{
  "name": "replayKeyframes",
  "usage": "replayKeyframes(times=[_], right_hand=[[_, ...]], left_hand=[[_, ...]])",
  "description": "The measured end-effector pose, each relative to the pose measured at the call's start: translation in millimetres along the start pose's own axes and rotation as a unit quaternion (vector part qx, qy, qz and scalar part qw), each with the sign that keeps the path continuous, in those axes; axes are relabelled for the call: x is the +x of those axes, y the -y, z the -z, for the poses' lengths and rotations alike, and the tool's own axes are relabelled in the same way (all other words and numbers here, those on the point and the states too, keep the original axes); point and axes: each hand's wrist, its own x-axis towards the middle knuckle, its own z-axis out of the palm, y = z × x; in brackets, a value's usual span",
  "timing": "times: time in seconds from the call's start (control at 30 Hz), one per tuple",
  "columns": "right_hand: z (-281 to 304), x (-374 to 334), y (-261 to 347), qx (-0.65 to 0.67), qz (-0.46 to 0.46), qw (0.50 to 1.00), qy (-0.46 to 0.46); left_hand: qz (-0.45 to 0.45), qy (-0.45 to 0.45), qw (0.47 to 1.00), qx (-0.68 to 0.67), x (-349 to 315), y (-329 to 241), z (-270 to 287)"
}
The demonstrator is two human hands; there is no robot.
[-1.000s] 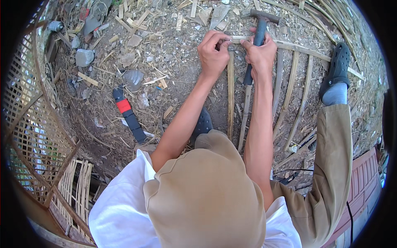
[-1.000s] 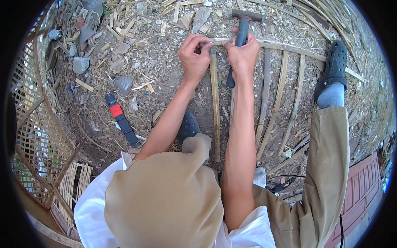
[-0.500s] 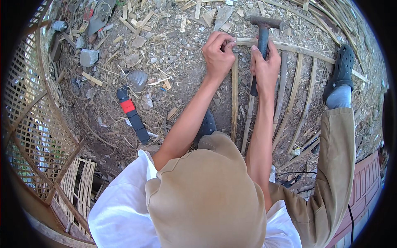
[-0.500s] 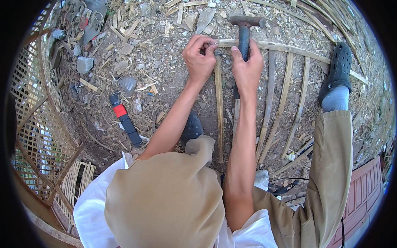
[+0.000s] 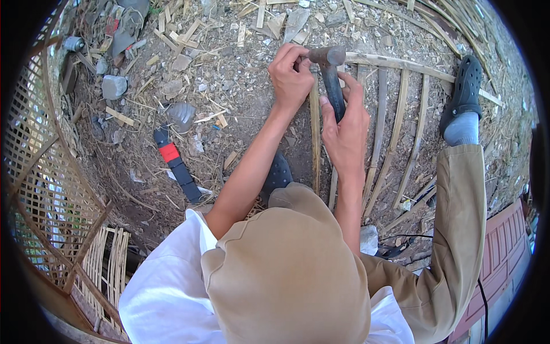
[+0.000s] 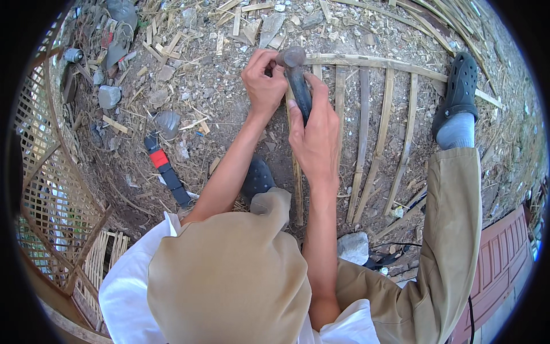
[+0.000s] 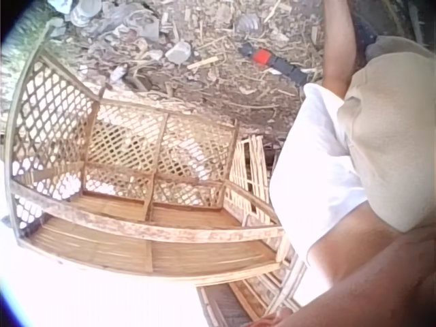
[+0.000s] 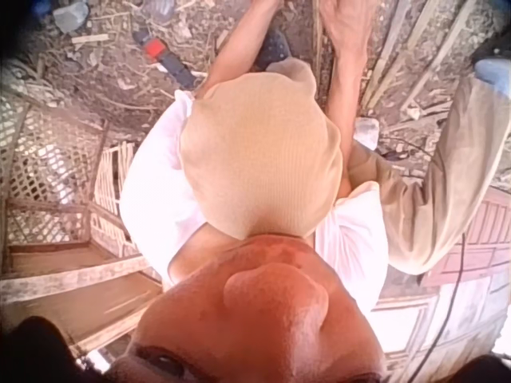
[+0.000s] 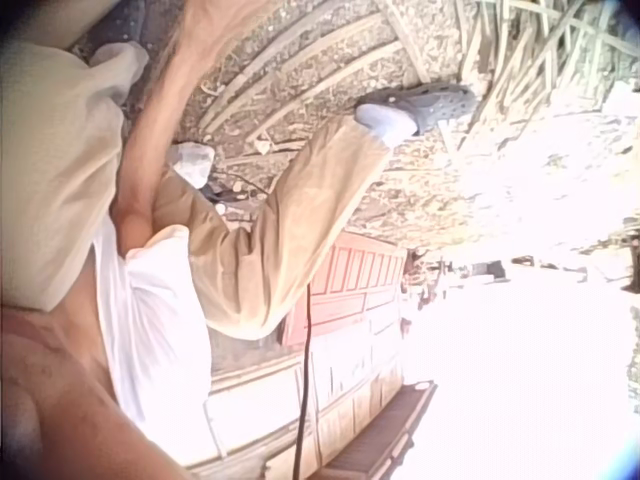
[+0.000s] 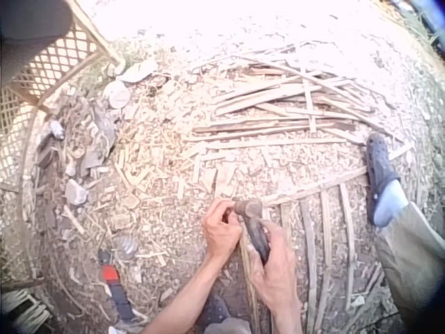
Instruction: The person constructs a lattice from bamboo strips by positioning a horizontal strip across several vertical strips and securing it with nails using a hammer.
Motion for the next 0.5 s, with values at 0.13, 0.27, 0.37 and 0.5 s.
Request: replayKeyframes(times=[0.13, 0.27, 0.37, 0.5], right_hand=[[-9.2, -0.3, -16.9, -0.052, 0.032, 0.998, -0.008], [-12.0, -6.1, -26.6, -0.050, 0.065, 0.996, -0.038], [-14.6, -4.4, -21.2, -0.024, 0.114, 0.989, -0.092], [-17.6, -4.0, -27.3, -0.067, 0.100, 0.991, -0.056]], left_hand=[[0.003, 0.005, 1.000, 0.003, 0.2, -2.0, 0.6], [0.003, 0.005, 1.000, -0.002, 0.5, -3.6, 0.8], [0.006, 0.008, 1.000, -0.005, 0.3, -4.2, 1.3], [0.003, 0.001, 1.000, 0.006, -0.5, 0.1, 0.8]])
